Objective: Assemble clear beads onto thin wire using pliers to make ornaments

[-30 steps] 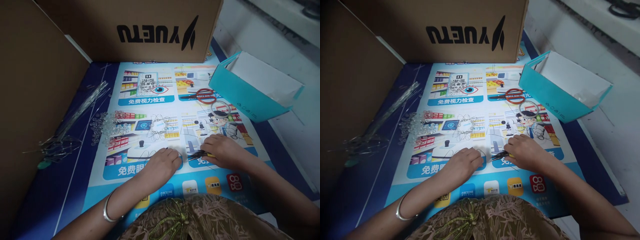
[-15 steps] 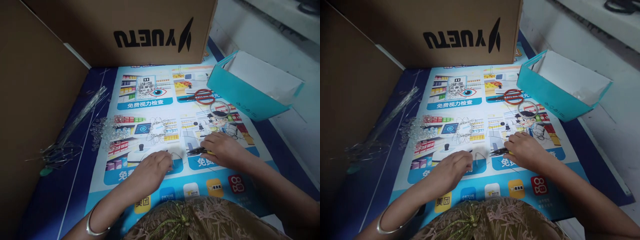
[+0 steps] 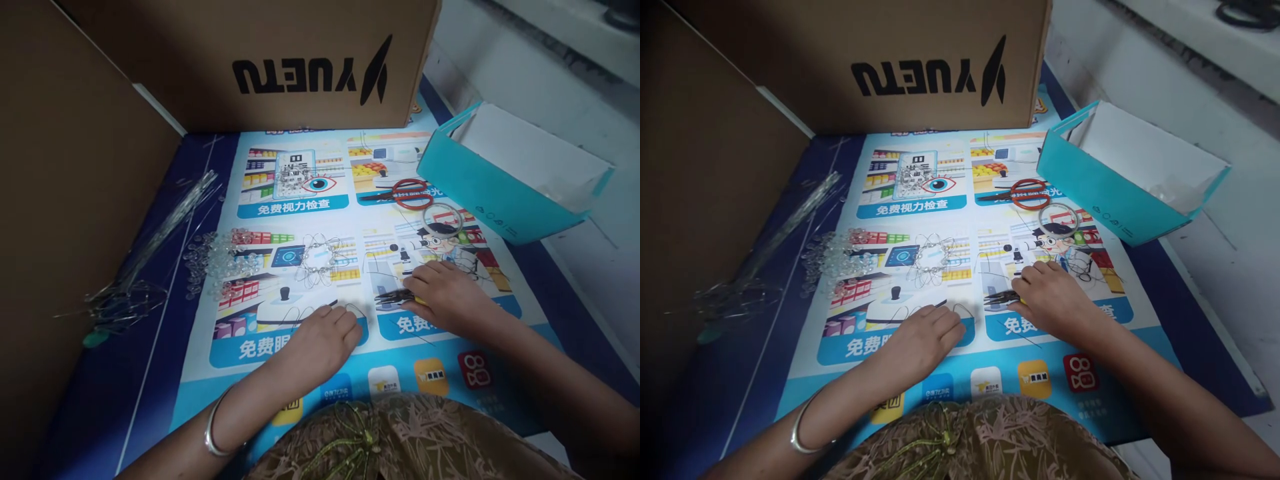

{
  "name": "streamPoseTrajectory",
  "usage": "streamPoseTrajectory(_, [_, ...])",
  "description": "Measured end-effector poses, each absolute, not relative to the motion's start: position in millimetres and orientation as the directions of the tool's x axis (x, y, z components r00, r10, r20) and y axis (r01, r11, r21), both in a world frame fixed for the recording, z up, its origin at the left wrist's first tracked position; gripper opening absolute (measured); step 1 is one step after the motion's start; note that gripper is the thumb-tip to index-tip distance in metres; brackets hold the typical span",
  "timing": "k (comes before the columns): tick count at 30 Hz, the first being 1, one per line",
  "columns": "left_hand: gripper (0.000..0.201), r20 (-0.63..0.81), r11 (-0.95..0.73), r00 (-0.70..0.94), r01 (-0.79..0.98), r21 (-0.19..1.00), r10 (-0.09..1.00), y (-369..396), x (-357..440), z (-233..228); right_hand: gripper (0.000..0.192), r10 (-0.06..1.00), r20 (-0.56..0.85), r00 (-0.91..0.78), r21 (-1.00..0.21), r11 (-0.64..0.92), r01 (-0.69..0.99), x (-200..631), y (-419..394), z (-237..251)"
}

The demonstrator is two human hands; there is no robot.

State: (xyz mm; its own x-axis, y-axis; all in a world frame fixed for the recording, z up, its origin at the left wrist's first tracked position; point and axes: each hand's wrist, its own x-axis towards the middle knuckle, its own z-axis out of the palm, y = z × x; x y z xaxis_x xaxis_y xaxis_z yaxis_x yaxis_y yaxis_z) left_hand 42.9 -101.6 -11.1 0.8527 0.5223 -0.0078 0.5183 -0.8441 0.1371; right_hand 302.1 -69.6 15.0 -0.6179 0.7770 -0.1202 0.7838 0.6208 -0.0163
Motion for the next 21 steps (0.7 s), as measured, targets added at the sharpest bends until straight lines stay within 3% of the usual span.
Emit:
streamPoseTrajectory(5, [0.008,-0.022,-0.833,0.843,0.535,0.14,0.537,-101,42,-16,0.029,0.774,-0.093,-0.626,-0.023,0.627,0.779,303,-70,16])
streamPoseTrajectory(13, [0.016,-0.015,-0.751,0.789,0.591,0.295,0.614,-91,25,-14,0.025,0.676,-0.098,-0.73,-0.087,0.725,0.683,299,-73,19])
streamPoseTrajectory(21, [0.019,-0.027,-0.729,0.766,0.62,0.291,0.642,-81,5,-1,0.022,0.601,-0.102,-0.793,0.075,0.799,0.596,271,-84,27])
